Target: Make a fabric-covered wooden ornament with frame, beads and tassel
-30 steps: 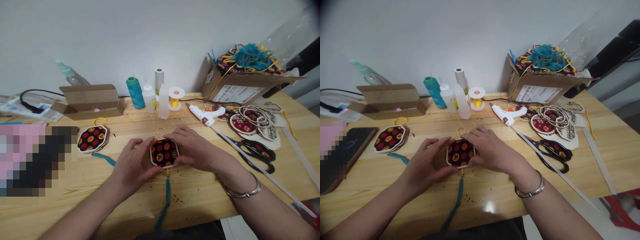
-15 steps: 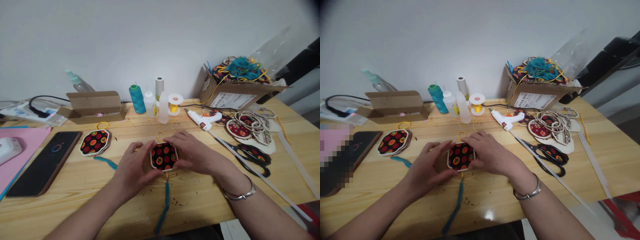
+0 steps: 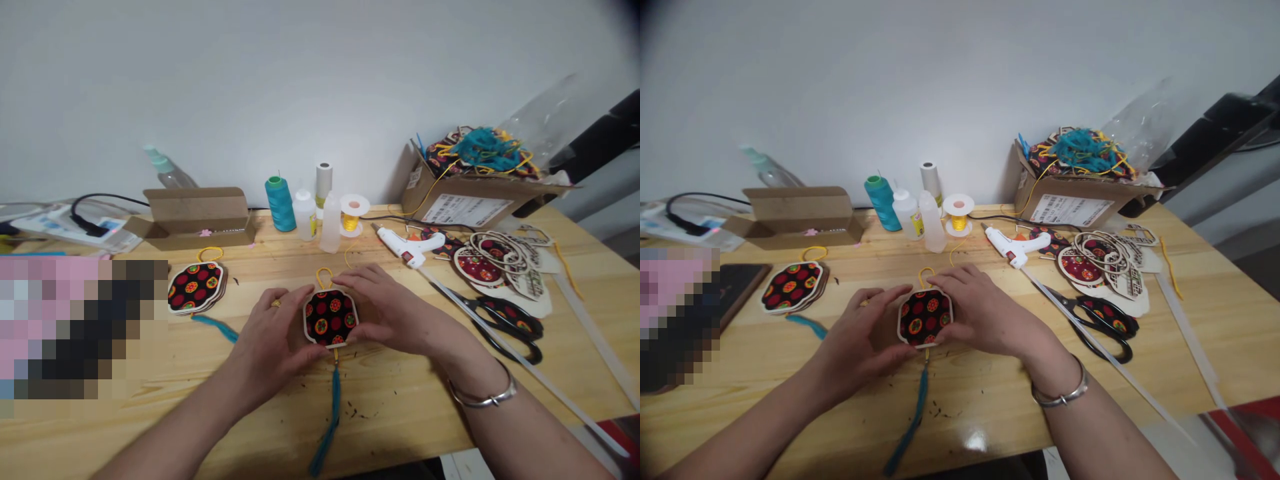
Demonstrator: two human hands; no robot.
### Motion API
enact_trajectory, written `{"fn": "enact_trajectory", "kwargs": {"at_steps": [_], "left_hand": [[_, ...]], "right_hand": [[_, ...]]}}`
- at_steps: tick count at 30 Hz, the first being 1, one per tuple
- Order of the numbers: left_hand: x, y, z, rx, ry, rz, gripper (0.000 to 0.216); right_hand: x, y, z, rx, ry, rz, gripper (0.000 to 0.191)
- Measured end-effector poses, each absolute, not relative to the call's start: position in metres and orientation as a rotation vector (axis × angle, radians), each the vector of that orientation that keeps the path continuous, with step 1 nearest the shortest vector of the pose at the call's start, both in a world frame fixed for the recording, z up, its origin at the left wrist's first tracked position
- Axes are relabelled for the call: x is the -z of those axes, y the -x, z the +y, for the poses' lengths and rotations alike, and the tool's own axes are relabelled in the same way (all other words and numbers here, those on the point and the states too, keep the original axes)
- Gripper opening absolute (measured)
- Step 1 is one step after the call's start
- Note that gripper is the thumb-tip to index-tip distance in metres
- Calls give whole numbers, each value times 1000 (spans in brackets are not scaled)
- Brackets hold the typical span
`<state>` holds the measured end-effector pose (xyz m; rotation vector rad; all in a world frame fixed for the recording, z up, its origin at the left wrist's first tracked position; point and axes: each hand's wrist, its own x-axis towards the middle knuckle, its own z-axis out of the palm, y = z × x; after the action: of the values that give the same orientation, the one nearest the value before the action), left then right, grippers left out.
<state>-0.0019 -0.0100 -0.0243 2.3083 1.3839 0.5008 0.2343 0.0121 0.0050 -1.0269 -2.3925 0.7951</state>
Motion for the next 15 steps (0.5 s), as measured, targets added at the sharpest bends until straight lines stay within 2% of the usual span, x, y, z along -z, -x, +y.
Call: {"fn": "enact_trajectory", "kwargs": {"at_steps": [8,13,15], "left_hand": [[23,3,-12,-517,-2282,1395,71],[22,2,-11,-484,-2310,1353,73],[21,1,-11,-478,-2312,1351,75]], "right_hand": [[-6,-232,13,-780,1047,-2394,62],[-4,-234,13,-767,1195,-2361,36],[-3,-235,13,-777,1187,-2356,36]]}}
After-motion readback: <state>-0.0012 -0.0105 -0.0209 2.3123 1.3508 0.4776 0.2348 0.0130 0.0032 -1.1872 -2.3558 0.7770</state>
